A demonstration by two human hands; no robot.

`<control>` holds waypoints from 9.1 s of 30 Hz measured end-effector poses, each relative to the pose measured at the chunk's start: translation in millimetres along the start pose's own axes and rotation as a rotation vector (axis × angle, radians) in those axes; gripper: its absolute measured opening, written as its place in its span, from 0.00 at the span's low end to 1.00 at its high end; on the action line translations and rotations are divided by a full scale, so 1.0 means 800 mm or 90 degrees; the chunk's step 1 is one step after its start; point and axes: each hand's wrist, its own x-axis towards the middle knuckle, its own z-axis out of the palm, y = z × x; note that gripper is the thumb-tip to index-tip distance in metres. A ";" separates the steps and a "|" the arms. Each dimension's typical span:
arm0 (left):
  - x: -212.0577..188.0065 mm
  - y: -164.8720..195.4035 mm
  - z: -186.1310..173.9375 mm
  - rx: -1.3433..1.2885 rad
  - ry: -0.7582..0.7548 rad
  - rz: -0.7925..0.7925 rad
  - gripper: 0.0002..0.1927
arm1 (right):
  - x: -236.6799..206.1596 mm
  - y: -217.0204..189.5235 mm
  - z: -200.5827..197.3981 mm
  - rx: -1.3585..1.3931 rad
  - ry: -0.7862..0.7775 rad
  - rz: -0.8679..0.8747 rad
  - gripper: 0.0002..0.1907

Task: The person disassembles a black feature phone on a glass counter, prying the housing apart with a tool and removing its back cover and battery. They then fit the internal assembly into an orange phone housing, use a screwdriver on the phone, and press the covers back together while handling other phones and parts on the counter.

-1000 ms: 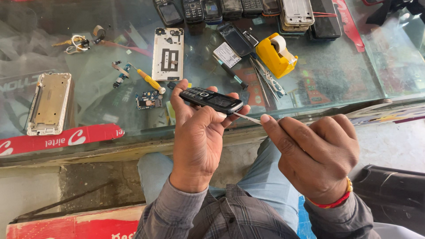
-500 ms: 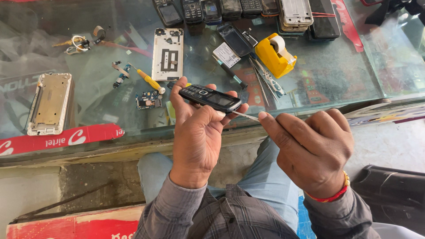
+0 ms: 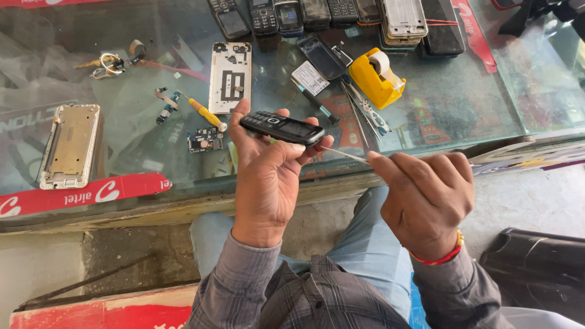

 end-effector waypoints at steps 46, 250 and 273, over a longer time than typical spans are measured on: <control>0.022 -0.029 -0.061 0.171 0.026 0.157 0.35 | -0.012 0.058 0.058 0.283 -0.115 0.476 0.14; 0.065 -0.006 -0.091 0.265 -0.166 -0.003 0.39 | 0.045 -0.066 0.143 0.182 -0.062 0.072 0.27; 0.074 -0.010 -0.091 0.294 -0.155 0.070 0.21 | 0.076 0.107 0.202 0.185 -0.148 0.184 0.06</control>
